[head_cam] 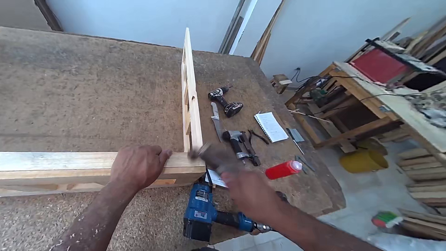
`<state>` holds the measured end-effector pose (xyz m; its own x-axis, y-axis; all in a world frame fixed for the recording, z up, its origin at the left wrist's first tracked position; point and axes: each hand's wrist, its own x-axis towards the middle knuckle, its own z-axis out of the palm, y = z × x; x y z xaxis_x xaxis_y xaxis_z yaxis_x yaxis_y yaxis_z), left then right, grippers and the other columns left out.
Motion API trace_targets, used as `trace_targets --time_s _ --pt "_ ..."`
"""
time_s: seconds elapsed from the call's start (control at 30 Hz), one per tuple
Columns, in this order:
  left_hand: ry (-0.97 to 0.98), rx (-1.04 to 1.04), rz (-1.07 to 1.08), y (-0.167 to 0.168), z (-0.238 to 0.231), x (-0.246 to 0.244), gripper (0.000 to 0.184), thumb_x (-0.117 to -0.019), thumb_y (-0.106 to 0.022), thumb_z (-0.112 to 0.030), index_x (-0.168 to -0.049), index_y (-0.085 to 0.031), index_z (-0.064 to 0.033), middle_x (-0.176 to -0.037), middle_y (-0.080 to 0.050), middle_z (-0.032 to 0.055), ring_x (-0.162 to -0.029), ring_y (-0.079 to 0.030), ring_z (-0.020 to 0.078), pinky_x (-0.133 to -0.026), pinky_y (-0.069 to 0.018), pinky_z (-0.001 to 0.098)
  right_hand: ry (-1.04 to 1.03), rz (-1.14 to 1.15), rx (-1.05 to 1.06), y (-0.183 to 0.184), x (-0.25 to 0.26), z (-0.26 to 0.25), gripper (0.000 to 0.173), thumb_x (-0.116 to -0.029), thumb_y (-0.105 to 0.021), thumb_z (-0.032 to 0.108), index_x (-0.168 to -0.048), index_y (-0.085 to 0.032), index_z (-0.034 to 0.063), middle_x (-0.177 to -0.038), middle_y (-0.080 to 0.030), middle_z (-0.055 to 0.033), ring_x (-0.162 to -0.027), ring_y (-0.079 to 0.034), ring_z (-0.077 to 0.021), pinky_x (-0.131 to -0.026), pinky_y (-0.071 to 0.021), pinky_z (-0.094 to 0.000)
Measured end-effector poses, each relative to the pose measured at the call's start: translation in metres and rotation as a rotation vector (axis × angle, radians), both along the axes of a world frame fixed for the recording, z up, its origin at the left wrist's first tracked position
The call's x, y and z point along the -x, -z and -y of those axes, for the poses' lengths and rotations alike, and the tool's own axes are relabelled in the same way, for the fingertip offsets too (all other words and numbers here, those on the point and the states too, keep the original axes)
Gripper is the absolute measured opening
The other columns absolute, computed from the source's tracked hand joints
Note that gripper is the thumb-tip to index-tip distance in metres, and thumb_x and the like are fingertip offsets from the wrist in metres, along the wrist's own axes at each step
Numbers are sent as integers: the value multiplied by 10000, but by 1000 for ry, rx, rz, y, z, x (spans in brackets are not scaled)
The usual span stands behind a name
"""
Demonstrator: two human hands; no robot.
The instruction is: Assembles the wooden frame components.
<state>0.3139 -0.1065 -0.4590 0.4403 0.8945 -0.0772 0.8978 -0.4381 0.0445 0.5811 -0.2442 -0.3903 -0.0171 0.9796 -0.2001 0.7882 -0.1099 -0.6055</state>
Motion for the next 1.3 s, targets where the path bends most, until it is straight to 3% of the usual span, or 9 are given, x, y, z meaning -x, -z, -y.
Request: trace_targets --time_s 0.1,0.23,0.37,0.5,0.63,0.73,1.07,1.17,1.3 --pt "14 2 13 0 -2 0 698 -1034 -137 -644 -735 -617 -233 -694 -638 -7 -736 -683 212 -638 -516 469 -29 157 204 -22 -1 -8 634 -1075 -333 583 -987 -658 46 -759 -611 -110 -734 -646 -266 -691 -532 -492" --pt "23 -23 34 3 0 2 697 -1030 -128 -651 -705 -586 -238 -652 -609 -14 -691 -667 204 -595 -497 464 98 -74 -246 -9 4 4 574 -1051 -345 639 -866 -644 185 -600 -566 56 -493 -576 -75 -448 -526 -299" --pt "28 -9 -10 -1 0 1 692 -1043 -130 -624 -757 -616 -223 -714 -643 1 -751 -686 224 -641 -517 476 -64 102 230 -12 16 -13 626 -1085 -322 564 -1044 -660 39 -831 -639 -146 -821 -668 -305 -755 -537 -534" --pt "-14 53 9 -6 3 -3 641 -1067 -204 -570 -852 -694 -216 -831 -713 19 -862 -708 247 -732 -532 517 -11 47 -106 -24 29 -7 611 -1058 -292 636 -858 -621 162 -613 -539 25 -545 -581 -100 -497 -498 -316" --pt "-31 66 -36 -16 4 -8 636 -1081 -191 -549 -921 -702 -205 -883 -717 29 -908 -707 243 -780 -540 499 -97 106 279 -24 34 -26 629 -1101 -296 534 -1044 -646 14 -874 -631 -173 -857 -659 -316 -790 -530 -520" --pt "-31 86 -50 -19 6 -9 568 -1088 -255 -495 -904 -694 -185 -865 -717 52 -896 -712 265 -763 -543 506 -48 102 174 -46 37 -21 588 -1065 -312 600 -935 -633 125 -706 -566 -44 -639 -604 -177 -596 -514 -389" --pt "-38 67 -50 -16 6 -9 653 -1075 -181 -565 -900 -691 -197 -864 -722 50 -894 -717 277 -756 -546 528 147 23 66 -23 9 11 594 -1096 -244 535 -943 -644 124 -703 -616 -35 -628 -643 -175 -607 -561 -402" --pt "-37 42 -33 -13 5 -8 649 -1072 -184 -567 -889 -688 -201 -869 -717 36 -903 -716 259 -765 -553 515 152 -29 186 2 17 22 604 -1114 -264 482 -1120 -645 13 -888 -652 -173 -859 -676 -321 -795 -545 -531" --pt "3 29 -13 -13 9 -6 649 -1076 -180 -547 -918 -691 -179 -886 -715 57 -921 -712 274 -801 -545 529 270 -288 -18 34 18 49 671 -1034 -319 664 -1068 -644 77 -741 -613 -61 -643 -638 -210 -607 -553 -436"
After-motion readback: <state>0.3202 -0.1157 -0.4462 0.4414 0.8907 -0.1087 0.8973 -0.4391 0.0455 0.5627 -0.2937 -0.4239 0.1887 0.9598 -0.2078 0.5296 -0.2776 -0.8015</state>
